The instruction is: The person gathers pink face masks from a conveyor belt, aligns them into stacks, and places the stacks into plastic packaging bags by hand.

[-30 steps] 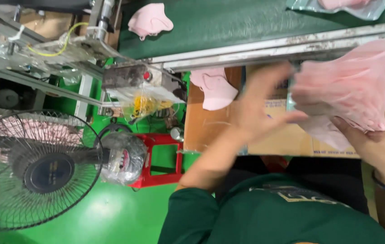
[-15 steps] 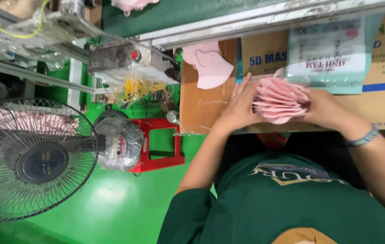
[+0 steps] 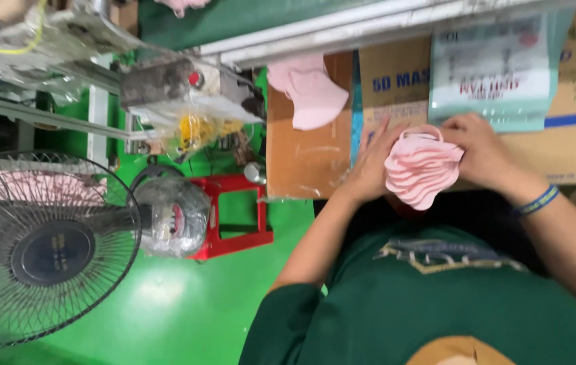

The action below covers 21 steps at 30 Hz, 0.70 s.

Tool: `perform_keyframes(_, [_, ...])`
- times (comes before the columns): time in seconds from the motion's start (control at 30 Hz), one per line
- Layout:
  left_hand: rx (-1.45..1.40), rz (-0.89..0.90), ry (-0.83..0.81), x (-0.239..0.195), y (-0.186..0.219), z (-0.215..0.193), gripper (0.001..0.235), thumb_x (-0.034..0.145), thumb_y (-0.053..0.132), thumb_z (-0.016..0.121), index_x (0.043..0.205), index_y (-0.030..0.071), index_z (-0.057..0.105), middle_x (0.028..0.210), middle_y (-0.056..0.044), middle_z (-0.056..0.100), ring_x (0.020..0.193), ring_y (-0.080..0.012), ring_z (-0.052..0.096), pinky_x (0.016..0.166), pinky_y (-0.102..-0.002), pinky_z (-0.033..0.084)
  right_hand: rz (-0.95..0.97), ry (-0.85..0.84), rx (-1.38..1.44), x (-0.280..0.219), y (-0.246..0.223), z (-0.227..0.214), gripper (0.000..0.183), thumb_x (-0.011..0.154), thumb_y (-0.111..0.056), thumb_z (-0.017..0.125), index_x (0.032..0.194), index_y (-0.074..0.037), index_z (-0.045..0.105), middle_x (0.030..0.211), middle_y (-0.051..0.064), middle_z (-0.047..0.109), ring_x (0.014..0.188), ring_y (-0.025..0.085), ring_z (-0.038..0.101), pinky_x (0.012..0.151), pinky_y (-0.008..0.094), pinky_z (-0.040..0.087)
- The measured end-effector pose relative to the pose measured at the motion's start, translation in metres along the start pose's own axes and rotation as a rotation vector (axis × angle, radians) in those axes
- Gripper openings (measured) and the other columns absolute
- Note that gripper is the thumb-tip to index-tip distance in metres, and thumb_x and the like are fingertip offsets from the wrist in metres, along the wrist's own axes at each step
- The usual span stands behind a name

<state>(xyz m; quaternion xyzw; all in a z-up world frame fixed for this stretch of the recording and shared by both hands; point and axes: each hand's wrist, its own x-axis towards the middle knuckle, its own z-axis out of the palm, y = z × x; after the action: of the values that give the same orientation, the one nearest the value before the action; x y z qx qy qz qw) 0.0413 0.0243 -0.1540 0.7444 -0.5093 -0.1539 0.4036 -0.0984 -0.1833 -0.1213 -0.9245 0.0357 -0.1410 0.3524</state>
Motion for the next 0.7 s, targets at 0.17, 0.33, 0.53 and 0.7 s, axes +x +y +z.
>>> perform_keyframes(0.17, [0.083, -0.025, 0.036, 0.002, -0.006, 0.024, 0.094, 0.074, 0.037, 0.085, 0.151, 0.008, 0.041, 0.160, -0.017, 0.041, 0.154, -0.0399, 0.033, 0.130, -0.060, 0.008, 0.148, -0.129, 0.060, 0.007, -0.002, 0.000, 0.056, 0.070, -0.022, 0.088, 0.122, -0.010, 0.071, 0.108, 0.015, 0.070, 0.102, 0.033, 0.066, 0.088, 0.041, 0.053])
perform_keyframes(0.33, [0.130, -0.281, -0.210, -0.016, -0.014, 0.031, 0.044, 0.100, 0.050, 0.062, 0.132, 0.020, 0.066, 0.130, -0.003, 0.063, 0.123, -0.0231, 0.059, 0.110, -0.033, 0.043, 0.162, -0.053, 0.406, -0.017, 0.020, -0.003, 0.049, 0.071, -0.022, 0.083, 0.114, -0.002, 0.070, 0.110, 0.015, 0.073, 0.101, 0.031, 0.069, 0.087, 0.043, 0.054])
perform_keyframes(0.53, [-0.443, 0.291, -0.006, -0.018, 0.023, 0.005, 0.101, 0.084, 0.049, 0.082, 0.157, 0.000, 0.034, 0.167, -0.017, 0.029, 0.152, -0.0386, 0.033, 0.126, -0.047, 0.026, 0.161, 0.094, 0.273, -0.031, -0.006, -0.005, 0.032, 0.082, -0.024, 0.075, 0.110, -0.010, 0.073, 0.106, 0.009, 0.077, 0.099, 0.024, 0.073, 0.087, 0.037, 0.057])
perform_keyframes(0.7, [-0.344, -0.045, -0.165, -0.005, -0.015, -0.017, 0.044, 0.098, 0.011, 0.066, 0.140, 0.002, 0.059, 0.138, -0.015, 0.068, 0.127, -0.0273, 0.064, 0.110, -0.039, 0.051, 0.060, 0.051, 0.473, -0.009, -0.012, -0.073, 0.034, 0.085, -0.023, 0.072, 0.114, -0.005, 0.067, 0.111, 0.008, 0.071, 0.109, 0.025, 0.070, 0.094, 0.040, 0.054])
